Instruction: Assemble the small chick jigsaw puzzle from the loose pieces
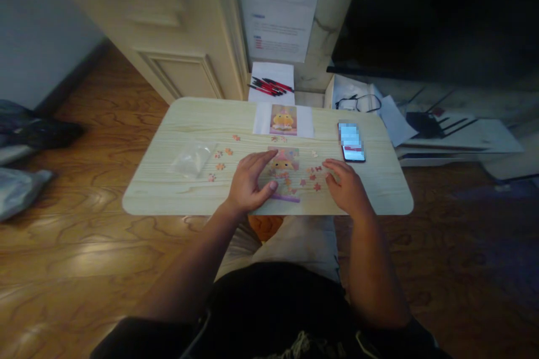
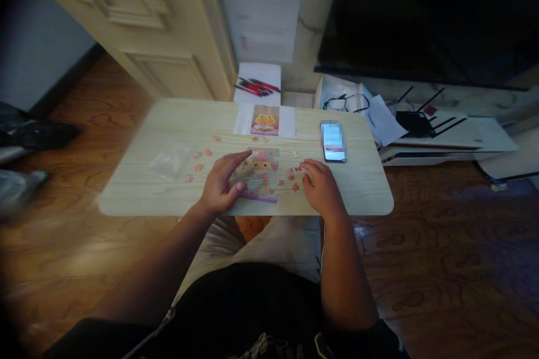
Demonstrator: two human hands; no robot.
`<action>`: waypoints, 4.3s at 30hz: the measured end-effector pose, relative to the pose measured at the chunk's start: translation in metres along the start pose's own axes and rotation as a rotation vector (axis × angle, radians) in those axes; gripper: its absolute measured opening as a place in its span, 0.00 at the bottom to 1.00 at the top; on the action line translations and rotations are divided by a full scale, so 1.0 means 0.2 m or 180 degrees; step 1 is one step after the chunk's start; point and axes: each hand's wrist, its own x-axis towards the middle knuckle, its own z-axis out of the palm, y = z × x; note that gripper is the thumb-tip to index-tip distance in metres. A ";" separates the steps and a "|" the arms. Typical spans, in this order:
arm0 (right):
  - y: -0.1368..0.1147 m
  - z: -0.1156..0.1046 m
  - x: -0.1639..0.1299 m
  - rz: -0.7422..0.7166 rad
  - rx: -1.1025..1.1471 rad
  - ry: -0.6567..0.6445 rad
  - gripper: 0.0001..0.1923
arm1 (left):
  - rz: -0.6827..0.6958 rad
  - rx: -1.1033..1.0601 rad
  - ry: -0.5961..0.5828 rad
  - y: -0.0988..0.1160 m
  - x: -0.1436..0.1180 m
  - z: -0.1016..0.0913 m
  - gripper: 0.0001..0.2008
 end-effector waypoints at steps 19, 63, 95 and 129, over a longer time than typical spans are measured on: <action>-0.26 0.21 0.06 -0.0097 0.0090 -0.0479 0.12 | -0.0935 0.0017 0.0973 -0.09 -0.18 -0.15 0.18; -0.14 0.29 0.46 0.0680 0.0094 -0.0516 0.09 | 0.0034 0.0763 -0.0686 0.06 0.00 0.17 0.24; -0.16 0.19 0.22 -0.0008 0.0367 -0.0028 0.13 | -0.0080 0.0263 -0.0310 0.05 0.00 0.14 0.23; -0.12 0.06 -0.07 -0.0020 0.0098 0.0212 0.21 | 0.0081 0.0241 -0.0284 0.09 -0.08 0.06 0.30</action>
